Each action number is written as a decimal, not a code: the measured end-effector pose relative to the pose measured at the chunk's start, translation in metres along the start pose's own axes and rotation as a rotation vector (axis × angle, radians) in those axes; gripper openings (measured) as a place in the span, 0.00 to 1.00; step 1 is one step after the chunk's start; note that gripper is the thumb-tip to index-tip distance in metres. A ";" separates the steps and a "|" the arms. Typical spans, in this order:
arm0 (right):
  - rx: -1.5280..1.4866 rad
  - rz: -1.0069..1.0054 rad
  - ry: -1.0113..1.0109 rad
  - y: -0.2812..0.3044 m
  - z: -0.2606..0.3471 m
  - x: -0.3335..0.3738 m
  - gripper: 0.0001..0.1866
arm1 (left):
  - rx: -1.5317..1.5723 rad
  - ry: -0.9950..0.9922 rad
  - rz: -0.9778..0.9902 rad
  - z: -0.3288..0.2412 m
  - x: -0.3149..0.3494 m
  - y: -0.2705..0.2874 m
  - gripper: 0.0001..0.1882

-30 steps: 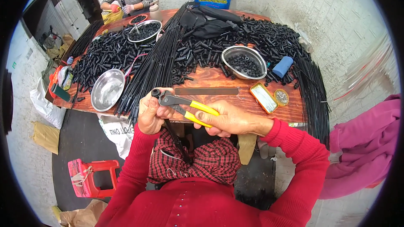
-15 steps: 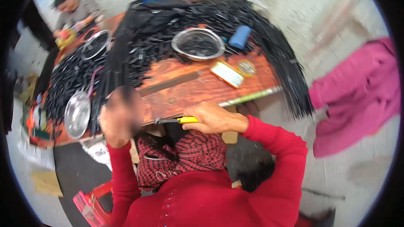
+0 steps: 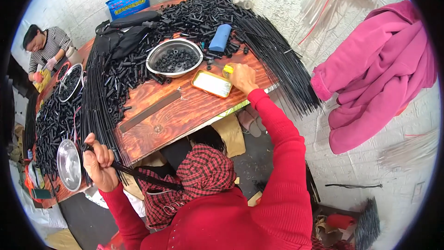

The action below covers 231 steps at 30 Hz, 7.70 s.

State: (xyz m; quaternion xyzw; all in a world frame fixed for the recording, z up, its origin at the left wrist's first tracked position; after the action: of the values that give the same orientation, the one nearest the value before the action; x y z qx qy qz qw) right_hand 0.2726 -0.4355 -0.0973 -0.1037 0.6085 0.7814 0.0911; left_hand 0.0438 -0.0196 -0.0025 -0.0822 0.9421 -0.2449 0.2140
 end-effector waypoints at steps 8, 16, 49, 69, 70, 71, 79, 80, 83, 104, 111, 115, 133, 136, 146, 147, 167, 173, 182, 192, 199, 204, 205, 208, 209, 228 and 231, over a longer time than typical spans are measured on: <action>0.196 0.062 0.037 -0.016 -0.032 -0.024 0.12 | 0.004 0.025 0.042 0.013 -0.010 -0.008 0.24; 0.125 -0.082 0.158 -0.032 -0.024 -0.033 0.09 | 0.017 0.044 0.027 0.008 -0.012 -0.007 0.23; -1.596 0.976 0.372 0.108 0.303 0.128 0.13 | -0.088 0.039 0.039 -0.008 0.013 -0.022 0.22; -1.581 0.830 0.395 0.114 0.314 0.138 0.12 | -0.207 0.004 -0.007 -0.018 0.023 -0.028 0.25; -1.584 0.830 0.392 0.117 0.315 0.139 0.12 | -0.208 -0.009 -0.025 -0.018 0.023 -0.028 0.26; -1.590 0.832 0.369 0.118 0.315 0.139 0.11 | -0.210 -0.006 -0.024 -0.018 0.023 -0.028 0.26; -1.591 0.858 0.361 0.112 0.312 0.136 0.16 | -0.212 0.017 -0.022 -0.015 0.020 -0.029 0.27; -1.601 0.856 0.360 0.112 0.312 0.135 0.14 | -0.213 0.019 -0.022 -0.015 0.020 -0.029 0.27; -1.606 0.854 0.364 0.113 0.313 0.134 0.12 | -0.227 0.009 -0.028 -0.015 0.020 -0.028 0.27; -1.618 0.880 0.447 0.111 0.328 0.131 0.10 | -0.052 0.052 0.050 -0.011 0.013 -0.020 0.29; -1.048 0.966 0.576 0.136 0.291 0.113 0.22 | 0.132 0.055 0.085 -0.010 0.009 -0.006 0.34; -0.787 0.803 0.834 0.146 0.273 0.111 0.23 | 0.003 0.036 0.027 -0.011 0.010 -0.007 0.30; -0.351 0.695 0.852 0.158 0.285 0.114 0.24 | -0.362 -0.047 -0.103 -0.009 0.012 -0.019 0.18; -0.357 0.714 0.859 0.158 0.286 0.114 0.24 | -0.353 -0.066 -0.107 -0.011 0.012 -0.018 0.18; -0.596 1.190 0.877 0.151 0.292 0.101 0.23 | -0.124 -0.042 -0.030 -0.010 0.014 -0.012 0.18; -0.632 1.255 0.844 0.157 0.295 0.101 0.24 | -0.124 -0.043 -0.032 -0.010 0.014 -0.011 0.18; -0.409 1.311 0.772 0.175 0.312 0.091 0.19 | -0.120 -0.018 -0.016 -0.009 0.014 -0.006 0.16; -0.315 1.015 0.950 0.178 0.317 0.096 0.18 | -0.236 -0.055 -0.069 -0.011 0.014 -0.010 0.17; -0.322 0.452 0.901 0.141 0.312 0.110 0.14 | -0.400 -0.122 -0.157 -0.007 0.006 -0.007 0.16; -0.462 0.427 1.075 0.147 0.319 0.102 0.15 | -0.200 -0.072 -0.112 -0.021 0.008 0.001 0.22; -0.239 0.468 1.088 0.170 0.323 0.095 0.14 | -0.197 -0.046 -0.114 -0.015 0.010 0.003 0.19; -0.132 0.494 1.069 0.176 0.324 0.095 0.12 | -0.294 -0.068 -0.142 -0.014 0.010 -0.005 0.18; -0.110 0.487 1.062 0.176 0.324 0.096 0.11 | -0.334 -0.077 -0.150 -0.014 0.010 -0.006 0.18; -0.118 0.427 1.079 0.172 0.322 0.100 0.10 | -0.353 -0.052 -0.142 -0.013 0.008 -0.007 0.18; -0.145 0.369 1.105 0.171 0.322 0.101 0.10 | -0.354 -0.049 -0.143 -0.012 0.007 -0.006 0.18; -0.186 0.213 0.665 -0.027 0.198 0.091 0.22 | -0.511 0.088 -0.159 0.083 0.092 0.051 0.19; -0.298 0.096 0.678 -0.033 0.188 0.092 0.21 | -0.647 -0.021 -0.214 0.019 0.030 0.026 0.22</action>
State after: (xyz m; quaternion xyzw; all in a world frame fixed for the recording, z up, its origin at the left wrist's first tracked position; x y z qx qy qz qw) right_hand 0.1829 -0.2441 -0.1085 -0.3403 0.4881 0.7859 -0.1684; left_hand 0.0243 -0.0126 -0.0410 -0.2467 0.9547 0.0464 0.1598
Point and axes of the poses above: each hand's wrist, its own x-axis away from the middle knuckle, its own y-axis out of the back of the hand, z = x × y, the point moved 3 cm from there along -x, towards the middle knuckle, and after that the axes turned 2 degrees about -z, right-handed, at the moved point
